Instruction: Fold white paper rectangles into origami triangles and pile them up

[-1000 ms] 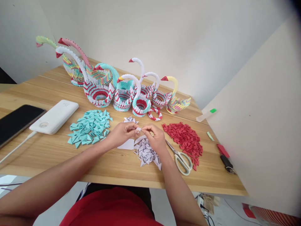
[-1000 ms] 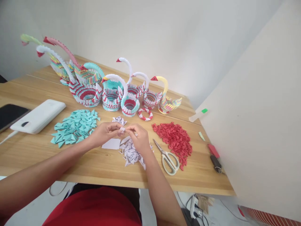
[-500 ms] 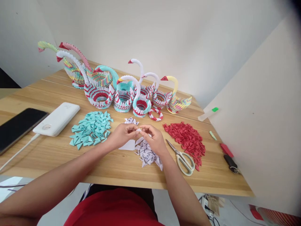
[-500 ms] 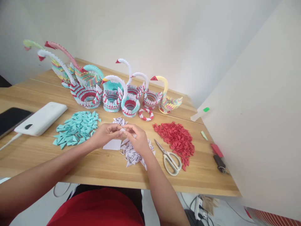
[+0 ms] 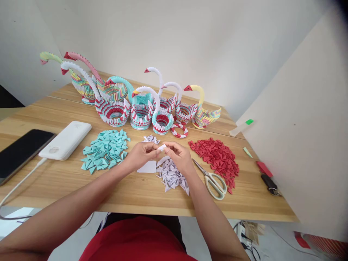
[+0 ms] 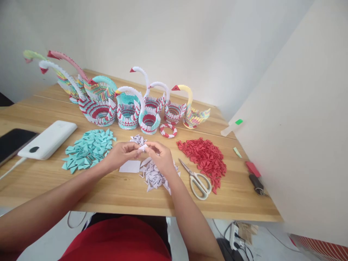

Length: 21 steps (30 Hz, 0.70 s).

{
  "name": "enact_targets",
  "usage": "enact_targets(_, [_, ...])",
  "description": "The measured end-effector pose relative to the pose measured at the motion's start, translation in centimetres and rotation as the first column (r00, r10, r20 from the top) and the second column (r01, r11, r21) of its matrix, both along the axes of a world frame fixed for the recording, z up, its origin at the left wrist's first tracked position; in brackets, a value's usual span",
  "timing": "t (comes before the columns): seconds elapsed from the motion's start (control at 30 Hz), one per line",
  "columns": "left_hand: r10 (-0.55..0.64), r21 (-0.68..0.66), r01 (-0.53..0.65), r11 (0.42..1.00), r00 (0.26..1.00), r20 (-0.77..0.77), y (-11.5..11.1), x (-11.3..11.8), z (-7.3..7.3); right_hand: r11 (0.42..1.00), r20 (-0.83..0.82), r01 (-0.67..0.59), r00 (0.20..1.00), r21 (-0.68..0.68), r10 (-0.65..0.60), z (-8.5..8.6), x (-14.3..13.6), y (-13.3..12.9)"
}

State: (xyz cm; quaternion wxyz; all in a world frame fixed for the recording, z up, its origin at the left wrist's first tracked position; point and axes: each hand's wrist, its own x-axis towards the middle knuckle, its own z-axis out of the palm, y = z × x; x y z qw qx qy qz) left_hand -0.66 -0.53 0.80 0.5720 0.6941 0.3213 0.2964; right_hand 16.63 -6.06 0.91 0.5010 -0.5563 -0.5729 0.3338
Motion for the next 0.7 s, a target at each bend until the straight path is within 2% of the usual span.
enact_targets(0.13, [-0.005, 0.029, 0.006, 1.000, 1.000, -0.021, -0.13, 0.04, 0.21, 1.000, 0.029, -0.013, 0.999, -0.006, 0.014, 0.03, -0.01, -0.07])
enact_targets(0.5, [-0.016, -0.004, 0.016, 1.000, 1.000, 0.013, -0.10, -0.04, 0.24, 1.000, 0.084, 0.001, 0.996, 0.031, -0.004, 0.15, -0.03, -0.09])
enact_targets(0.7, [-0.031, -0.083, 0.037, 0.996, 0.997, 0.072, -0.20, 0.13, 0.13, 0.995, 0.178, -0.001, 0.984, 0.095, -0.016, 0.34, -0.05, -0.21])
